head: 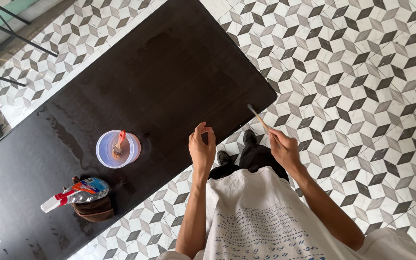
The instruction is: The person uses a brush to apply a liquid from a container onto a dark wooden table, spreading it across the surface. They repeatedly dip the brush into the container to reload the liquid and continue wiping the table. A spray bottle and a cloth are also visible on the table.
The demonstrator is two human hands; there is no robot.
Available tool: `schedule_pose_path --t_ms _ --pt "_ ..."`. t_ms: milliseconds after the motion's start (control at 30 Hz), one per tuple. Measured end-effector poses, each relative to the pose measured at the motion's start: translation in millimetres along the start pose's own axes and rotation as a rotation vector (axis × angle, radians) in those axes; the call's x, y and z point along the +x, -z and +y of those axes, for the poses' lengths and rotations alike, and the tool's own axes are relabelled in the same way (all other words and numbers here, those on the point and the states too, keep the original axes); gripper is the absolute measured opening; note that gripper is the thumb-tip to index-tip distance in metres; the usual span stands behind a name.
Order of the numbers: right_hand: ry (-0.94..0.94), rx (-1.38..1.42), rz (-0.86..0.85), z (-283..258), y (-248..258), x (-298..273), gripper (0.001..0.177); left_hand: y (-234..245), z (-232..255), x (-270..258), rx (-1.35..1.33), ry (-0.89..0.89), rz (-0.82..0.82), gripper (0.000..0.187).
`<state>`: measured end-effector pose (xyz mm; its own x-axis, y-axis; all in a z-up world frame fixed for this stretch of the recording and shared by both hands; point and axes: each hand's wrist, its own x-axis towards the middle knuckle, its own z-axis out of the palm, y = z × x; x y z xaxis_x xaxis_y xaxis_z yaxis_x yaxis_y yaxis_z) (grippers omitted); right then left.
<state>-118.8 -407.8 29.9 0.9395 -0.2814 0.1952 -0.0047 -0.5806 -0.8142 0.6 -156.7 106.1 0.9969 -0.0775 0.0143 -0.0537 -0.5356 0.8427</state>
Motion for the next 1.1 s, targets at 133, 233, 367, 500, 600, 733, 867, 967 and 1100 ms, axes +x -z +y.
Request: schedule_pose_path --t_ms 133,233,367,500,600,733,867,967,1100 --pt "-0.106 0.121 -0.08 -5 -19 16 0.024 0 0 3 0.001 -0.002 -0.007 0.031" --pt "-0.031 0.121 -0.091 -8 -24 13 0.023 0 0 4 -0.001 -0.009 0.004 0.031" --pt "0.011 0.052 -0.132 -4 -12 5 0.021 2 -2 8 -0.002 -0.009 0.019 0.03" --pt "0.023 0.051 -0.047 -4 -4 14 0.02 4 -4 11 0.009 -0.022 0.023 0.028" --pt "-0.048 0.021 -0.033 -8 -19 28 0.02 5 -5 10 0.002 -0.025 0.044 0.028" --pt "0.057 0.057 -0.03 -13 -39 41 0.019 7 -7 12 0.009 -0.029 0.041 0.028" --pt "0.107 0.083 -0.057 -19 -26 28 0.021 8 -7 14 0.022 -0.022 0.029 0.027" --pt "-0.052 0.001 -0.126 -15 -12 29 0.019 9 -8 18 0.009 -0.021 0.025 0.028" --pt "-0.006 0.016 -0.045 -17 -10 39 0.02 8 -5 20 -0.002 -0.03 0.037 0.027"
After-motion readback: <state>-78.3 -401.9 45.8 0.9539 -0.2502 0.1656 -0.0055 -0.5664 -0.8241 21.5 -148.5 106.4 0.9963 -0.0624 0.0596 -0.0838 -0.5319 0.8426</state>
